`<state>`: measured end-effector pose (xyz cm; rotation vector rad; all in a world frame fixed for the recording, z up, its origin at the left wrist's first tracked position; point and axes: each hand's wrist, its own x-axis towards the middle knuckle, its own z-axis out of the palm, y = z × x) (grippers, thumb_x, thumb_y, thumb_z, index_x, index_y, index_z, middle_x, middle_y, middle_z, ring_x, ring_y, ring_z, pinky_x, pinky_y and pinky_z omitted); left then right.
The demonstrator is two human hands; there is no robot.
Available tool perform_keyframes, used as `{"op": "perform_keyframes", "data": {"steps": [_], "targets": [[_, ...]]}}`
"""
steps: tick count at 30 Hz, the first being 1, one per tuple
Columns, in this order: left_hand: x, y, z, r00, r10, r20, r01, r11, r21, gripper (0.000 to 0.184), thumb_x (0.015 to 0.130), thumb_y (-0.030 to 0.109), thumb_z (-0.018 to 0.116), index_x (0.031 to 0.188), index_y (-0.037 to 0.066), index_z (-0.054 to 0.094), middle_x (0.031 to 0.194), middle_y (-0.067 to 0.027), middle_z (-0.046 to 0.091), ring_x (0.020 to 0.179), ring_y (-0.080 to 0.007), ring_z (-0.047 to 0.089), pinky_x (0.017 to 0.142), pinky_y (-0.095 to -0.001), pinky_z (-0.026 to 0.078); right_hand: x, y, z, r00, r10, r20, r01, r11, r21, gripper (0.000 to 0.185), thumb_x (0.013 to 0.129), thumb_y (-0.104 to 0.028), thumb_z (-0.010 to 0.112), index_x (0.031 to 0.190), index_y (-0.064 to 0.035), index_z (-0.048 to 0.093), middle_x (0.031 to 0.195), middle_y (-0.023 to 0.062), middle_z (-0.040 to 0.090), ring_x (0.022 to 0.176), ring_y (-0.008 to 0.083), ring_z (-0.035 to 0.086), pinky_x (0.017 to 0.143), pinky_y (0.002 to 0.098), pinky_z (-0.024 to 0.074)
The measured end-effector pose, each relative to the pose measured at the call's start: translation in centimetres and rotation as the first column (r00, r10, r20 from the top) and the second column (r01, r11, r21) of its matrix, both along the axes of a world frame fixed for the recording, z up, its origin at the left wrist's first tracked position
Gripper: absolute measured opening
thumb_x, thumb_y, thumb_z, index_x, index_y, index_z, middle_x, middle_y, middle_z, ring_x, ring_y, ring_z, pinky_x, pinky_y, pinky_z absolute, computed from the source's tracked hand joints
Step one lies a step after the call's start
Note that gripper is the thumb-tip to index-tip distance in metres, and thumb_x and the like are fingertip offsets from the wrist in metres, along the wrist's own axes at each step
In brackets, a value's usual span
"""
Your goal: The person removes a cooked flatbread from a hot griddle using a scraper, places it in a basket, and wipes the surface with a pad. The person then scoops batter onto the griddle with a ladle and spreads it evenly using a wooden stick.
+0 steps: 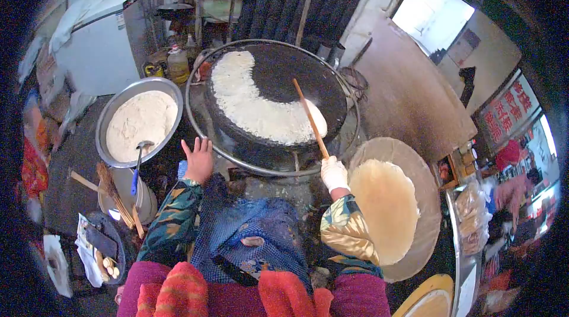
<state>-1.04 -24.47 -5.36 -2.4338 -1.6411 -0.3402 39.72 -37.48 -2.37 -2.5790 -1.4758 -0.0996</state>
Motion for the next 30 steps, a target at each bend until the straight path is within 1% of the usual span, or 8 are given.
{"op": "perform_keyframes", "data": {"steps": [4, 5, 9, 12, 17, 21, 25, 30], "targets": [[3.2, -2.8, 0.7, 0.976, -0.196, 0.094, 0.192, 0.980, 0.046, 0.054, 0.075, 0.018, 0.060, 0.127, 0.005, 0.053, 0.141, -0.0132, 0.042, 0.134, -0.0312, 0.035, 0.104, -0.0730, 0.010, -4.9, -2.5, 2.7, 0.961, 0.257, -0.099, -0.262, 0.964, -0.040, 0.037, 0.093, -0.040, 0.047, 0.096, -0.0038, 0.054, 0.080, 0.0270, 0.063, 0.080, 0.0456, 0.062, 0.074, 0.0539, 0.0478], [4.6, -4.5, 1.1, 0.965, -0.246, 0.092, 0.247, 0.969, -0.003, 0.059, 0.074, 0.018, 0.060, 0.130, 0.005, 0.050, 0.141, -0.0135, 0.042, 0.135, -0.0295, 0.035, 0.105, -0.0724, 0.008, -4.6, -2.4, 1.4, 0.969, 0.214, -0.123, -0.238, 0.945, -0.226, 0.038, 0.093, -0.041, 0.046, 0.098, -0.0042, 0.054, 0.081, 0.0262, 0.064, 0.082, 0.0449, 0.063, 0.074, 0.0537, 0.0482], [7.3, -7.6, -0.1, 0.962, -0.273, -0.009, 0.273, 0.961, -0.041, 0.050, 0.086, 0.016, 0.043, 0.132, -0.004, 0.046, 0.142, -0.0164, 0.043, 0.137, -0.0298, 0.033, 0.108, -0.0693, 0.004, 0.3, -1.6, 0.1, 0.998, -0.044, -0.043, 0.043, 0.999, -0.032, 0.038, 0.094, -0.039, 0.044, 0.093, -0.0036, 0.055, 0.090, 0.0277, 0.064, 0.084, 0.0441, 0.062, 0.076, 0.0531, 0.0485], [6.5, -6.9, -0.3, 0.963, -0.265, -0.038, 0.264, 0.964, -0.038, 0.050, 0.087, 0.014, 0.043, 0.133, -0.005, 0.045, 0.143, -0.0159, 0.042, 0.138, -0.0298, 0.031, 0.109, -0.0687, 0.004, -1.0, -1.1, 1.2, 0.997, 0.075, 0.016, -0.075, 0.997, -0.027, 0.035, 0.095, -0.038, 0.044, 0.095, -0.0043, 0.054, 0.083, 0.0259, 0.064, 0.078, 0.0446, 0.062, 0.073, 0.0539, 0.0483], [4.6, -5.1, -1.5, 0.903, -0.381, 0.197, 0.308, 0.896, 0.320, 0.035, 0.077, 0.011, 0.054, 0.108, -0.002, 0.060, 0.117, -0.0152, 0.056, 0.121, -0.0322, 0.044, 0.105, -0.0653, 0.020, -0.7, -1.8, 0.7, 0.973, 0.153, 0.174, -0.147, 0.988, -0.048, 0.035, 0.093, -0.026, 0.044, 0.085, 0.0043, 0.058, 0.062, 0.0176, 0.063, 0.055, 0.0345, 0.064, 0.052, 0.0445, 0.0535], [3.6, -2.7, -3.6, 0.855, -0.444, 0.268, 0.405, 0.895, 0.188, 0.046, 0.075, 0.004, 0.051, 0.120, -0.006, 0.052, 0.129, -0.0211, 0.050, 0.131, -0.0330, 0.037, 0.111, -0.0615, 0.009, -4.0, -1.4, 3.0, 0.968, 0.153, -0.197, -0.151, 0.988, 0.028, 0.034, 0.090, -0.031, 0.048, 0.093, -0.0005, 0.062, 0.078, 0.0210, 0.067, 0.075, 0.0383, 0.066, 0.068, 0.0501, 0.0524], [2.9, -2.8, 1.5, 0.952, -0.294, 0.091, 0.306, 0.935, -0.179, 0.053, 0.081, 0.012, 0.044, 0.131, -0.007, 0.045, 0.140, -0.0213, 0.042, 0.140, -0.0320, 0.026, 0.113, -0.0628, -0.004, -0.7, -0.5, 0.7, 0.959, -0.095, -0.268, 0.107, 0.994, 0.033, 0.032, 0.091, -0.031, 0.048, 0.101, -0.0034, 0.060, 0.088, 0.0203, 0.067, 0.083, 0.0375, 0.066, 0.074, 0.0486, 0.0512], [1.5, -1.7, 1.3, 0.977, -0.215, -0.012, 0.206, 0.952, -0.224, 0.054, 0.083, 0.018, 0.042, 0.133, -0.003, 0.045, 0.146, -0.0155, 0.038, 0.141, -0.0300, 0.024, 0.112, -0.0634, -0.005, -3.6, -1.6, 4.1, 0.972, 0.048, -0.231, -0.047, 0.999, 0.009, 0.033, 0.092, -0.031, 0.046, 0.098, -0.0018, 0.062, 0.090, 0.0182, 0.068, 0.085, 0.0356, 0.066, 0.074, 0.0471, 0.0522]]}}
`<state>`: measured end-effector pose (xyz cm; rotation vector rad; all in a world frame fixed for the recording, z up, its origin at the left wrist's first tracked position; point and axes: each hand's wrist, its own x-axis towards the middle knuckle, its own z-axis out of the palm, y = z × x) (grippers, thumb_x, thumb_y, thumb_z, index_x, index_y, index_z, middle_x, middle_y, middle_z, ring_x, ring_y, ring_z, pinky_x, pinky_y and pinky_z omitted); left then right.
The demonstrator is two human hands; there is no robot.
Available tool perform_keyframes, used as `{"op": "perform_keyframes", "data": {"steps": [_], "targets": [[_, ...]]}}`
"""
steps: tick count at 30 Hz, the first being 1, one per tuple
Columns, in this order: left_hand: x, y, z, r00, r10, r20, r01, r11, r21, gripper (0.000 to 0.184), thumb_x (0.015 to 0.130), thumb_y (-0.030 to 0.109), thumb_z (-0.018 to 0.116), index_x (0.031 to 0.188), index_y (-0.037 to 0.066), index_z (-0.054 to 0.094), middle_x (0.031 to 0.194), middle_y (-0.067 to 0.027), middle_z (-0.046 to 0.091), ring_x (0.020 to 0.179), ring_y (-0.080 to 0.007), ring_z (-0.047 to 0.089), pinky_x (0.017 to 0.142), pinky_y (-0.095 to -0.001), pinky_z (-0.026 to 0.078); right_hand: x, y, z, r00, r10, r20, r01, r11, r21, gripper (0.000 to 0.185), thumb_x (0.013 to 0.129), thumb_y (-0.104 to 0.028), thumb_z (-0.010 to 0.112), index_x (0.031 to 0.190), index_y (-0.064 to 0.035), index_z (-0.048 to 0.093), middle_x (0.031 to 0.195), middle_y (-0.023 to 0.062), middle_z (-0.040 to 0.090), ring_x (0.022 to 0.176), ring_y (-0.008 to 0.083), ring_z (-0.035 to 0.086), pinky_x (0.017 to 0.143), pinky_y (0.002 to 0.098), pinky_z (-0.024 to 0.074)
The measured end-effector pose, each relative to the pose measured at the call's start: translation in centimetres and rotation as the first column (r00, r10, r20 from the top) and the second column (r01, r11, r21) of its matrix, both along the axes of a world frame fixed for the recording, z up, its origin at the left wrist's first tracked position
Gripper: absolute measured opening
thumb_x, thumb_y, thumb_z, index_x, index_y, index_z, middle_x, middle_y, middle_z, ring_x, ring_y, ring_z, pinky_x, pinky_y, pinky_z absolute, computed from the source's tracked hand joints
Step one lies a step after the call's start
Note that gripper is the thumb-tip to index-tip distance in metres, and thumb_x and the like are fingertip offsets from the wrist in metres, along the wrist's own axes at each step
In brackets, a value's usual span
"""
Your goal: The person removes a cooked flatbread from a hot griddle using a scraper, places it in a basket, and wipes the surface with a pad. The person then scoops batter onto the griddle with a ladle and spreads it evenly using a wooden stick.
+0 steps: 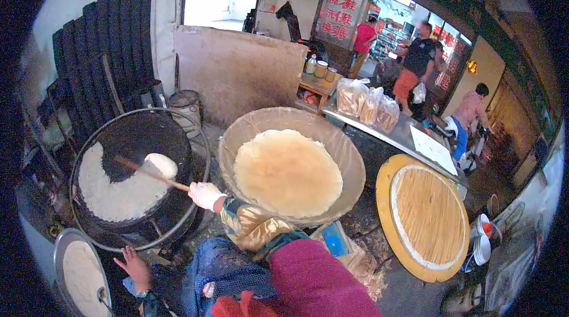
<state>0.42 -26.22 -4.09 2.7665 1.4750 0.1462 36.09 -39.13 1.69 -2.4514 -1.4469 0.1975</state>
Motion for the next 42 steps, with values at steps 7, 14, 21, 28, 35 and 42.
{"op": "perform_keyframes", "data": {"steps": [7, 14, 21, 28, 35, 42], "targets": [[-1.9, 3.2, -1.7, 0.999, 0.039, -0.018, -0.038, 0.998, 0.059, 0.059, 0.079, 0.016, 0.049, 0.135, -0.001, 0.044, 0.147, -0.0102, 0.037, 0.140, -0.0276, 0.026, 0.111, -0.0645, -0.003, 0.5, 1.1, -0.1, 0.988, -0.123, -0.096, 0.123, 0.992, 0.001, 0.032, 0.093, -0.032, 0.044, 0.097, -0.0047, 0.061, 0.090, 0.0214, 0.067, 0.085, 0.0364, 0.066, 0.075, 0.0485, 0.0511], [-2.7, 3.6, -0.3, 0.990, 0.134, -0.049, -0.133, 0.991, 0.033, 0.060, 0.079, 0.014, 0.053, 0.137, 0.002, 0.043, 0.150, -0.0115, 0.033, 0.140, -0.0293, 0.026, 0.109, -0.0651, 0.004, 1.5, 1.1, -0.9, 0.994, -0.103, -0.027, 0.104, 0.993, 0.050, 0.032, 0.092, -0.031, 0.049, 0.094, -0.0024, 0.062, 0.089, 0.0180, 0.068, 0.083, 0.0355, 0.067, 0.074, 0.0464, 0.0522], [5.9, -5.8, 0.6, 0.949, -0.268, 0.167, 0.256, 0.962, 0.090, 0.066, 0.074, 0.018, 0.057, 0.134, -0.005, 0.042, 0.144, -0.0196, 0.038, 0.139, -0.0334, 0.028, 0.111, -0.0645, 0.001, 1.5, 1.2, -1.5, 0.995, -0.104, -0.004, 0.104, 0.991, 0.088, 0.031, 0.091, -0.031, 0.048, 0.094, -0.0038, 0.062, 0.090, 0.0194, 0.068, 0.084, 0.0374, 0.066, 0.076, 0.0485, 0.0512], [4.2, -5.1, -1.6, 0.967, -0.240, 0.083, 0.220, 0.954, 0.204, 0.054, 0.082, 0.013, 0.048, 0.131, -0.010, 0.044, 0.141, -0.0232, 0.041, 0.138, -0.0354, 0.029, 0.110, -0.0665, 0.000, 0.5, 0.0, -2.5, 0.998, -0.048, -0.047, 0.046, 0.998, -0.050, 0.035, 0.093, -0.033, 0.045, 0.099, -0.0023, 0.060, 0.092, 0.0223, 0.067, 0.087, 0.0388, 0.065, 0.078, 0.0496, 0.0504], [3.0, -3.8, -1.8, 0.986, -0.165, 0.039, 0.150, 0.957, 0.247, 0.050, 0.084, 0.010, 0.045, 0.130, -0.009, 0.046, 0.140, -0.0214, 0.043, 0.137, -0.0340, 0.031, 0.111, -0.0650, 0.002, 0.0, 0.8, -1.5, 0.999, -0.009, 0.043, 0.012, 0.998, -0.058, 0.033, 0.093, -0.033, 0.047, 0.095, -0.0021, 0.059, 0.087, 0.0222, 0.067, 0.082, 0.0374, 0.066, 0.074, 0.0487, 0.0517], [1.7, -2.3, -1.4, 0.996, -0.087, 0.027, 0.078, 0.967, 0.241, 0.048, 0.085, 0.009, 0.042, 0.130, -0.008, 0.047, 0.140, -0.0212, 0.044, 0.136, -0.0319, 0.035, 0.110, -0.0659, 0.002, -2.6, 0.7, 1.1, 0.997, 0.077, -0.001, -0.077, 0.997, -0.015, 0.034, 0.094, -0.033, 0.045, 0.096, -0.0012, 0.057, 0.085, 0.0228, 0.066, 0.083, 0.0405, 0.065, 0.077, 0.0516, 0.0492]]}}
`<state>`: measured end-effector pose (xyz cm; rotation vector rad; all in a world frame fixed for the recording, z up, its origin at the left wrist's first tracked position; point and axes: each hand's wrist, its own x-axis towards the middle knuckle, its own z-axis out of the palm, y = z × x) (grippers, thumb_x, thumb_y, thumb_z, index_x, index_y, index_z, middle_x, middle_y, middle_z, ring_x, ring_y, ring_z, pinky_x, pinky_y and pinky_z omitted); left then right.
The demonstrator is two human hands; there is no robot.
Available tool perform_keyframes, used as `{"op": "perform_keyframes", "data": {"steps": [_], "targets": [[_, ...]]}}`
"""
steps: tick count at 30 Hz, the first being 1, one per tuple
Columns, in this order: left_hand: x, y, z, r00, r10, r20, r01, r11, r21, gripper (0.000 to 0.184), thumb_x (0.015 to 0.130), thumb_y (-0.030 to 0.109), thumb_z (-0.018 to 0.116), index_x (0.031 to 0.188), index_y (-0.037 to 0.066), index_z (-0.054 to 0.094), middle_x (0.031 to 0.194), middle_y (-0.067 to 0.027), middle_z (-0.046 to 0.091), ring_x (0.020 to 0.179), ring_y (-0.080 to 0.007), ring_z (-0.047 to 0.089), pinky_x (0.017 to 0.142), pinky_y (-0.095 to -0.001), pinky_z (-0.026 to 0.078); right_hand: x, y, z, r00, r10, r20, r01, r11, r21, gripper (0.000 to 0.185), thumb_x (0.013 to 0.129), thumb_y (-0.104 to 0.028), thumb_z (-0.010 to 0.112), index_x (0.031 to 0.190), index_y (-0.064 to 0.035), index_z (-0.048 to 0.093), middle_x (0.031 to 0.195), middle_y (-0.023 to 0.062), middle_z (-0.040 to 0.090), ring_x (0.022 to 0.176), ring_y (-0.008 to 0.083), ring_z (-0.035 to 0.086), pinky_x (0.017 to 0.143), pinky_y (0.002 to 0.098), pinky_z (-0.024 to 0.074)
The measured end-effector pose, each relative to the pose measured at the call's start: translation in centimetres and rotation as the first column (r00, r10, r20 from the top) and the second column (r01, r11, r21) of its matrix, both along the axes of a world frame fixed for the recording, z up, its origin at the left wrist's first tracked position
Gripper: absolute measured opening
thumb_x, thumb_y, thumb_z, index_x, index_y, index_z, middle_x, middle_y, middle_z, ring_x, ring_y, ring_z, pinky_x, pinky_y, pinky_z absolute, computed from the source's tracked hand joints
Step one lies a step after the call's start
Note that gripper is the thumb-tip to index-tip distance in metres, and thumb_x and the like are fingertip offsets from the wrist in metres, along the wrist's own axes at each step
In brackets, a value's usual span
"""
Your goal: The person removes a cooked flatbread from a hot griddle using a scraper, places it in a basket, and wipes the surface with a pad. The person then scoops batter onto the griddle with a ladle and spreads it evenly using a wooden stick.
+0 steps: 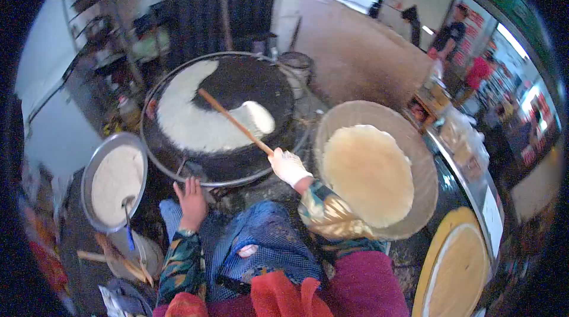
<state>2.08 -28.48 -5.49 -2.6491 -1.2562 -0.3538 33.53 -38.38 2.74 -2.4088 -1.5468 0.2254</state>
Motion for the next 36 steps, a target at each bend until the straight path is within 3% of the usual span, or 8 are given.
{"op": "perform_keyframes", "data": {"steps": [5, 7, 11, 13, 17, 19, 22, 36], "targets": [[-1.3, 2.1, -0.6, 0.997, 0.038, 0.066, -0.040, 0.999, 0.030, 0.047, 0.083, 0.010, 0.046, 0.126, -0.008, 0.050, 0.137, -0.0207, 0.047, 0.133, -0.0332, 0.039, 0.110, -0.0660, 0.003, 6.7, 1.5, -8.4, 0.955, 0.048, 0.292, -0.018, 0.994, -0.105, 0.035, 0.094, -0.035, 0.045, 0.086, -0.0042, 0.061, 0.082, 0.0199, 0.067, 0.071, 0.0360, 0.067, 0.063, 0.0477, 0.0538], [-1.8, 1.9, 0.3, 0.996, 0.054, 0.069, -0.055, 0.999, 0.000, 0.046, 0.083, 0.010, 0.045, 0.126, -0.007, 0.050, 0.138, -0.0199, 0.046, 0.133, -0.0321, 0.039, 0.110, -0.0658, 0.003, 4.8, 1.4, -3.8, 0.971, -0.167, 0.171, 0.166, 0.986, 0.017, 0.034, 0.094, -0.035, 0.044, 0.090, -0.0045, 0.058, 0.082, 0.0220, 0.066, 0.077, 0.0406, 0.065, 0.072, 0.0508, 0.0512], [-2.0, 2.8, -0.1, 0.988, 0.139, 0.075, -0.136, 0.990, -0.034, 0.046, 0.085, 0.011, 0.045, 0.127, -0.005, 0.050, 0.139, -0.0181, 0.045, 0.134, -0.0302, 0.037, 0.110, -0.0658, 0.004, 3.0, 0.8, -2.8, 0.974, -0.052, 0.220, 0.076, 0.992, -0.102, 0.035, 0.094, -0.037, 0.044, 0.102, -0.0050, 0.054, 0.088, 0.0238, 0.066, 0.084, 0.0421, 0.064, 0.079, 0.0511, 0.0492], [-2.4, 3.2, -0.9, 0.980, 0.171, 0.102, -0.170, 0.985, -0.013, 0.046, 0.085, 0.012, 0.045, 0.128, -0.004, 0.050, 0.140, -0.0175, 0.045, 0.135, -0.0297, 0.037, 0.110, -0.0658, 0.004, 4.8, 1.1, -4.0, 0.950, -0.245, 0.194, 0.269, 0.957, -0.109, 0.035, 0.094, -0.037, 0.043, 0.102, -0.0057, 0.055, 0.092, 0.0247, 0.066, 0.086, 0.0411, 0.064, 0.079, 0.0504, 0.0496], [-2.9, 2.6, 1.3, 0.962, 0.274, 0.003, -0.274, 0.962, -0.004, 0.050, 0.086, 0.018, 0.048, 0.131, -0.003, 0.048, 0.143, -0.0157, 0.042, 0.135, -0.0315, 0.035, 0.108, -0.0678, 0.005, 3.0, 0.8, -3.6, 0.961, -0.062, 0.269, 0.061, 0.998, 0.011, 0.035, 0.094, -0.039, 0.045, 0.098, -0.0053, 0.055, 0.085, 0.0256, 0.066, 0.080, 0.0433, 0.064, 0.075, 0.0521, 0.0501], [-1.1, 1.6, 1.1, 0.975, 0.174, 0.139, -0.168, 0.984, -0.057, 0.051, 0.083, 0.013, 0.049, 0.131, -0.002, 0.046, 0.141, -0.0189, 0.042, 0.133, -0.0337, 0.037, 0.106, -0.0693, 0.011, 1.1, 0.0, -3.6, 0.963, 0.097, 0.252, -0.119, 0.990, 0.074, 0.035, 0.093, -0.039, 0.047, 0.092, -0.0045, 0.054, 0.077, 0.0259, 0.064, 0.073, 0.0460, 0.062, 0.070, 0.0550, 0.0487], [3.3, -2.9, 0.9, 0.970, -0.073, 0.234, 0.086, 0.995, -0.047, 0.047, 0.085, 0.013, 0.042, 0.129, -0.004, 0.048, 0.139, -0.0197, 0.044, 0.133, -0.0330, 0.039, 0.107, -0.0687, 0.012, 3.6, 0.1, -6.3, 0.976, -0.051, 0.213, 0.056, 0.998, -0.016, 0.036, 0.093, -0.039, 0.049, 0.090, -0.0040, 0.055, 0.079, 0.0264, 0.064, 0.076, 0.0455, 0.062, 0.070, 0.0542, 0.0482], [1.5, -2.4, 0.9, 0.994, 0.001, -0.111, 0.001, 1.000, 0.014, 0.048, 0.090, 0.014, 0.038, 0.134, -0.005, 0.044, 0.143, -0.0182, 0.041, 0.138, -0.0305, 0.031, 0.110, -0.0661, 0.006, 4.5, 0.9, -4.1, 0.961, -0.131, 0.244, 0.132, 0.991, 0.010, 0.035, 0.094, -0.039, 0.045, 0.096, -0.0054, 0.054, 0.085, 0.0250, 0.065, 0.082, 0.0446, 0.063, 0.075, 0.0535, 0.0484]]}}
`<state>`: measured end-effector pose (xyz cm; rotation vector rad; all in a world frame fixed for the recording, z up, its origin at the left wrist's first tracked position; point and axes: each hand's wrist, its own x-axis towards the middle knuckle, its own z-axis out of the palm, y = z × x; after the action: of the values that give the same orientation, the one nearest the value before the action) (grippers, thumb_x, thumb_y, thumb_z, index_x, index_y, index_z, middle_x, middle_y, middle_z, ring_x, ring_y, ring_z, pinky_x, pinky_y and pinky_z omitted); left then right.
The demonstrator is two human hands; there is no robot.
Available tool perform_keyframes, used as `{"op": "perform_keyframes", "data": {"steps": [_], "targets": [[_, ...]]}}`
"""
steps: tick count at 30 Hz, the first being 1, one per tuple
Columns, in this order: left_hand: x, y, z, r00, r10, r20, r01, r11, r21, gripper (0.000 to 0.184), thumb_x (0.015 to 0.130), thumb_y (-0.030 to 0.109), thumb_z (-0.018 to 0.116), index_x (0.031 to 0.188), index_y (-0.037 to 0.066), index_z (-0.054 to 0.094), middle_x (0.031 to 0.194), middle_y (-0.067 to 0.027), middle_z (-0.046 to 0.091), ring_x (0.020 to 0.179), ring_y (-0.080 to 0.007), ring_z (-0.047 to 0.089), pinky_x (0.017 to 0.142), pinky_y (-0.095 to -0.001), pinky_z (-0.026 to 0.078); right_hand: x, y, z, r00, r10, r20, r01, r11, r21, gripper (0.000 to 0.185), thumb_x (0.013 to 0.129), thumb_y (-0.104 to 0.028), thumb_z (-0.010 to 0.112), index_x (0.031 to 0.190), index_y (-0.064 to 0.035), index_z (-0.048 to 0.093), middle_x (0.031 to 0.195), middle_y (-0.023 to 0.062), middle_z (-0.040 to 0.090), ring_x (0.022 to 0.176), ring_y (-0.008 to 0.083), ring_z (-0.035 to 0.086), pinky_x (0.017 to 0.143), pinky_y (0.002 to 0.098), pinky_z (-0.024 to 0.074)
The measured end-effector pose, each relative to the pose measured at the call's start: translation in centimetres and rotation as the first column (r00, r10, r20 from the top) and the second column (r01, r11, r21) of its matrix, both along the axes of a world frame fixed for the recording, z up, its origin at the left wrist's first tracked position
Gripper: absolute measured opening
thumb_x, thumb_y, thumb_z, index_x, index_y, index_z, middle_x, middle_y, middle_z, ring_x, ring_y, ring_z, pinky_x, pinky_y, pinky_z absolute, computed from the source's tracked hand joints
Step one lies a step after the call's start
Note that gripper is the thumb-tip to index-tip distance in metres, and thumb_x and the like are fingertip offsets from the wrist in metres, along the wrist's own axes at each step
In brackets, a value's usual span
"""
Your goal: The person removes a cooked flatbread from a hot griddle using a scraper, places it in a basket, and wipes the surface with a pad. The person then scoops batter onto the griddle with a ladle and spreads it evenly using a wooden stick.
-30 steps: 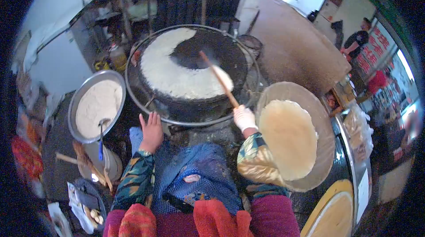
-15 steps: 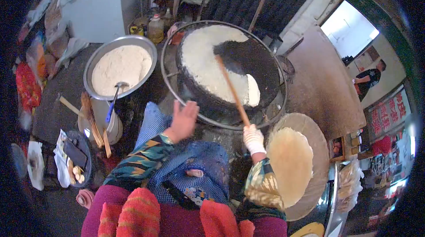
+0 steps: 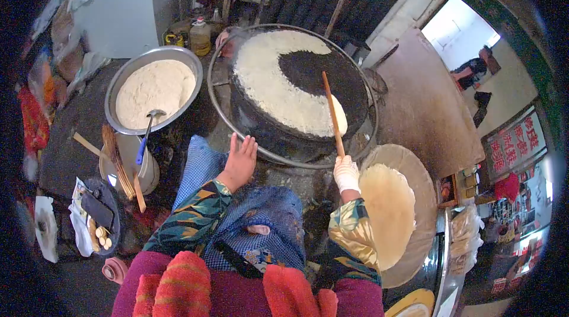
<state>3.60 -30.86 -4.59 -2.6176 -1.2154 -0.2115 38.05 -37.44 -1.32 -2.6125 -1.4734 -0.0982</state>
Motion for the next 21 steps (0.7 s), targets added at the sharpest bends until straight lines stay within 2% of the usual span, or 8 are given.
{"op": "perform_keyframes", "data": {"steps": [4, 7, 9, 11, 13, 15, 19, 21], "targets": [[-0.6, 1.0, 0.0, 0.998, 0.064, -0.004, -0.064, 0.998, -0.027, 0.048, 0.090, 0.014, 0.039, 0.133, -0.005, 0.045, 0.142, -0.0175, 0.043, 0.138, -0.0299, 0.033, 0.111, -0.0651, 0.004, -0.1, -0.3, -0.9, 0.999, -0.019, 0.049, 0.023, 0.996, -0.081, 0.036, 0.093, -0.039, 0.046, 0.097, -0.0042, 0.056, 0.087, 0.0274, 0.065, 0.082, 0.0457, 0.062, 0.075, 0.0532, 0.0488], [-1.4, 1.7, 0.6, 0.996, 0.077, 0.035, -0.075, 0.996, -0.056, 0.047, 0.089, 0.013, 0.040, 0.132, -0.005, 0.046, 0.141, -0.0175, 0.044, 0.137, -0.0297, 0.034, 0.111, -0.0645, 0.003, 1.2, 0.6, -0.6, 0.998, -0.068, 0.017, 0.068, 0.997, -0.020, 0.035, 0.092, -0.039, 0.048, 0.094, -0.0043, 0.055, 0.084, 0.0265, 0.065, 0.080, 0.0456, 0.063, 0.072, 0.0536, 0.0493], [-1.9, 2.2, 0.9, 0.994, 0.099, 0.048, -0.096, 0.993, -0.065, 0.046, 0.089, 0.012, 0.040, 0.131, -0.005, 0.047, 0.140, -0.0175, 0.045, 0.136, -0.0296, 0.035, 0.111, -0.0647, 0.003, 0.6, 0.2, -1.2, 0.999, 0.051, 0.013, -0.052, 0.996, 0.068, 0.035, 0.093, -0.038, 0.048, 0.094, -0.0039, 0.054, 0.082, 0.0271, 0.064, 0.080, 0.0462, 0.062, 0.072, 0.0542, 0.0487], [-2.3, 2.8, 0.7, 0.988, 0.123, 0.089, -0.117, 0.990, -0.073, 0.045, 0.089, 0.012, 0.040, 0.130, -0.005, 0.048, 0.140, -0.0176, 0.045, 0.136, -0.0294, 0.036, 0.111, -0.0647, 0.003, -3.5, -1.8, 2.1, 0.987, 0.154, -0.055, -0.155, 0.988, -0.022, 0.036, 0.094, -0.039, 0.047, 0.094, -0.0038, 0.053, 0.082, 0.0271, 0.064, 0.081, 0.0464, 0.062, 0.071, 0.0549, 0.0479], [-2.7, 3.5, -0.5, 0.978, 0.145, 0.152, -0.134, 0.988, -0.082, 0.045, 0.089, 0.011, 0.040, 0.130, -0.005, 0.048, 0.140, -0.0178, 0.045, 0.136, -0.0292, 0.036, 0.111, -0.0648, 0.003, -2.6, -2.5, -0.6, 0.993, 0.104, -0.051, -0.111, 0.977, -0.180, 0.035, 0.094, -0.039, 0.047, 0.095, -0.0047, 0.053, 0.083, 0.0271, 0.064, 0.081, 0.0458, 0.062, 0.071, 0.0551, 0.0480], [-3.5, 4.6, -1.2, 0.967, 0.154, 0.203, -0.144, 0.988, -0.063, 0.045, 0.088, 0.010, 0.040, 0.130, -0.005, 0.048, 0.143, -0.0186, 0.042, 0.136, -0.0295, 0.035, 0.110, -0.0655, 0.001, 0.4, -2.6, -1.2, 0.993, -0.072, -0.093, 0.066, 0.996, -0.062, 0.035, 0.094, -0.038, 0.045, 0.097, -0.0045, 0.055, 0.086, 0.0270, 0.065, 0.083, 0.0439, 0.063, 0.072, 0.0527, 0.0499], [-2.9, 4.1, -0.1, 0.959, 0.215, 0.185, -0.201, 0.975, -0.091, 0.050, 0.085, 0.011, 0.044, 0.132, -0.005, 0.045, 0.146, -0.0190, 0.036, 0.139, -0.0324, 0.029, 0.107, -0.0696, 0.000, -1.3, -1.7, 1.7, 0.997, -0.024, -0.067, 0.024, 1.000, -0.013, 0.034, 0.093, -0.037, 0.047, 0.093, -0.0038, 0.055, 0.083, 0.0262, 0.065, 0.079, 0.0421, 0.064, 0.072, 0.0521, 0.0504], [-1.0, 2.5, 0.3, 0.965, 0.060, 0.254, -0.042, 0.996, -0.076, 0.053, 0.083, 0.014, 0.047, 0.133, -0.004, 0.046, 0.145, -0.0215, 0.036, 0.139, -0.0340, 0.028, 0.107, -0.0700, 0.001, -2.3, -1.6, 1.8, 0.996, 0.026, -0.087, -0.032, 0.997, -0.072, 0.037, 0.093, -0.039, 0.047, 0.094, -0.0030, 0.054, 0.083, 0.0270, 0.065, 0.082, 0.0452, 0.063, 0.073, 0.0543, 0.0490]]}}
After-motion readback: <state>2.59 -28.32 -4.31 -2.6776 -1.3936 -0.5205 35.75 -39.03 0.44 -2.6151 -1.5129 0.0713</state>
